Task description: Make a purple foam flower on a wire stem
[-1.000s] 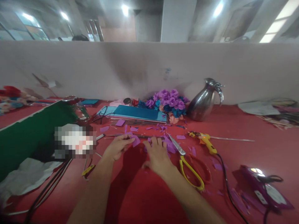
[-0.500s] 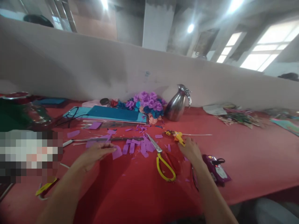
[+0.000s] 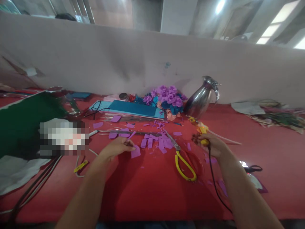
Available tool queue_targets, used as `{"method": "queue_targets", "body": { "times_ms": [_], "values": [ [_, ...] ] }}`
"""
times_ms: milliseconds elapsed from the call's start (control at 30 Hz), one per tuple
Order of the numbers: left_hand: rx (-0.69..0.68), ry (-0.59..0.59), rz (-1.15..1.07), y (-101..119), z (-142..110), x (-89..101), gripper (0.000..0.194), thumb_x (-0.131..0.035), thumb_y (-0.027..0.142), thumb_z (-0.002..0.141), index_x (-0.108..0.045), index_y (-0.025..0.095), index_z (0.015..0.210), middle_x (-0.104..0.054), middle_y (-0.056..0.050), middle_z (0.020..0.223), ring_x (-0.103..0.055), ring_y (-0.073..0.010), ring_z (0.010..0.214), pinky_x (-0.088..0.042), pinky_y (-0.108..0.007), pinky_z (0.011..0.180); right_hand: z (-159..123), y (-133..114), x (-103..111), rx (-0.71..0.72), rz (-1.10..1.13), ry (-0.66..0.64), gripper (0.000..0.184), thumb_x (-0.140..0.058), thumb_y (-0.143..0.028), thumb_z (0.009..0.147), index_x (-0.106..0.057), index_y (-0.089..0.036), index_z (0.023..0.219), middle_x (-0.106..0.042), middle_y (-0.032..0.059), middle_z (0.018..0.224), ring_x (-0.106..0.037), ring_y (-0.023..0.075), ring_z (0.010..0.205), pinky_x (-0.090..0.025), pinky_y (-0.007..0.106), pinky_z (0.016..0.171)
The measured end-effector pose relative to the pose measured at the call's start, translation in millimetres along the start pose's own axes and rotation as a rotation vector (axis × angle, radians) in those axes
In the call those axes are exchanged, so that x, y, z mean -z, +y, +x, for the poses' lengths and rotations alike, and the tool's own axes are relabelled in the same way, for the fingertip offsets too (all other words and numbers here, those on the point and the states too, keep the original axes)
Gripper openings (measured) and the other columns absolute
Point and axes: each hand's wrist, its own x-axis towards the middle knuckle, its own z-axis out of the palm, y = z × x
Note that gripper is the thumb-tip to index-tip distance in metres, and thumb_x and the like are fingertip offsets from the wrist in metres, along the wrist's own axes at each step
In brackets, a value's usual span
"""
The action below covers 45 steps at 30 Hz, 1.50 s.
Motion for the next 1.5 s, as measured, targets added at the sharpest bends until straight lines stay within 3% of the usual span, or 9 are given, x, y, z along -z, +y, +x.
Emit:
{"method": "queue_targets", "body": {
  "times_ms": [67, 100, 167, 333, 467, 700, 933, 1500],
  "values": [
    [0.01, -0.013, 0.066, -2, 1, -1.5, 0.005, -0.069, 0.02, 0.053, -0.066, 0.018, 0.056, -0.065, 0.001, 0.06, -0.057, -0.0159, 0.064, -0.042, -0.026, 0.067, -19, -14, -4, -0.199, 0.303, -0.284, 0.017, -0.067, -0.024, 0.068, -0.068, -0.018, 0.083, -0.071, 0.0092, 0.082, -0.062, 0.0146, 0.061, -0.05, 0.022, 0.049],
    [0.012, -0.012, 0.09, -3, 1, -2.3, 0.005, -0.068, 0.021, 0.055, -0.065, 0.018, 0.057, -0.065, 0.001, 0.061, -0.057, -0.0157, 0.065, -0.043, -0.026, 0.067, -30, -21, -9, -0.286, 0.401, -0.336, 0.021, -0.07, -0.027, 0.068, -0.066, -0.019, 0.088, -0.071, 0.0072, 0.083, -0.06, 0.0121, 0.057, -0.048, 0.019, 0.045],
    [0.014, 0.005, 0.134, -5, 3, -3.9, 0.006, -0.066, 0.022, 0.057, -0.064, 0.017, 0.059, -0.064, 0.001, 0.061, -0.057, -0.0155, 0.065, -0.042, -0.026, 0.066, -55, -36, -20, -0.329, 0.458, -0.299, 0.024, -0.076, -0.029, 0.066, -0.061, -0.02, 0.083, -0.067, 0.0018, 0.072, -0.056, 0.0094, 0.053, -0.046, 0.017, 0.046],
    [0.003, 0.036, 0.272, -10, 8, -5.3, 0.006, -0.065, 0.02, 0.059, -0.061, 0.017, 0.056, -0.059, 0.002, 0.055, -0.053, -0.014, 0.058, -0.038, -0.025, 0.058, -108, -59, -57, -0.169, 0.258, -0.459, 0.039, -0.061, -0.058, 0.077, -0.053, -0.02, 0.073, -0.054, -0.0038, 0.055, -0.048, 0.0091, 0.046, -0.04, 0.02, 0.043],
    [-0.022, 0.039, 0.325, -11, 10, -5.0, 0.009, -0.065, 0.02, 0.061, -0.061, 0.017, 0.054, -0.059, 0.002, 0.056, -0.054, -0.0138, 0.059, -0.037, -0.025, 0.058, -129, -67, -81, -0.008, 0.027, -0.552, 0.042, -0.042, -0.058, 0.088, -0.051, -0.02, 0.073, -0.053, -0.0022, 0.057, -0.051, 0.0117, 0.05, -0.042, 0.025, 0.051],
    [-0.035, 0.017, 0.445, -9, 10, -5.7, 0.006, -0.067, 0.023, 0.065, -0.069, 0.017, 0.062, -0.068, -0.002, 0.064, -0.06, -0.0155, 0.065, -0.042, -0.025, 0.062, -143, -92, -101, 0.123, -0.294, -0.543, 0.035, -0.036, -0.044, 0.093, -0.057, -0.021, 0.078, -0.068, 0.0058, 0.078, -0.062, 0.0197, 0.071, -0.045, 0.03, 0.065],
    [-0.026, 0.034, 0.564, -3, 8, -7.6, 0.006, -0.068, 0.021, 0.066, -0.073, 0.018, 0.066, -0.07, -0.004, 0.068, -0.063, -0.0172, 0.068, -0.042, -0.026, 0.064, -147, -98, -108, 0.136, -0.292, -0.564, 0.031, -0.036, -0.038, 0.094, -0.06, -0.019, 0.097, -0.071, 0.0078, 0.085, -0.066, 0.0221, 0.077, -0.046, 0.03, 0.066],
    [-0.034, 0.01, 0.61, -6, 10, -5.8, 0.005, -0.07, 0.017, 0.065, -0.073, 0.018, 0.069, -0.073, -0.004, 0.072, -0.063, -0.0155, 0.069, -0.041, -0.024, 0.061, -143, -89, -116, 0.157, -0.366, -0.595, 0.032, -0.036, -0.036, 0.095, -0.062, -0.018, 0.097, -0.07, 0.007, 0.081, -0.065, 0.0196, 0.072, -0.043, 0.028, 0.061]
  ]
}}
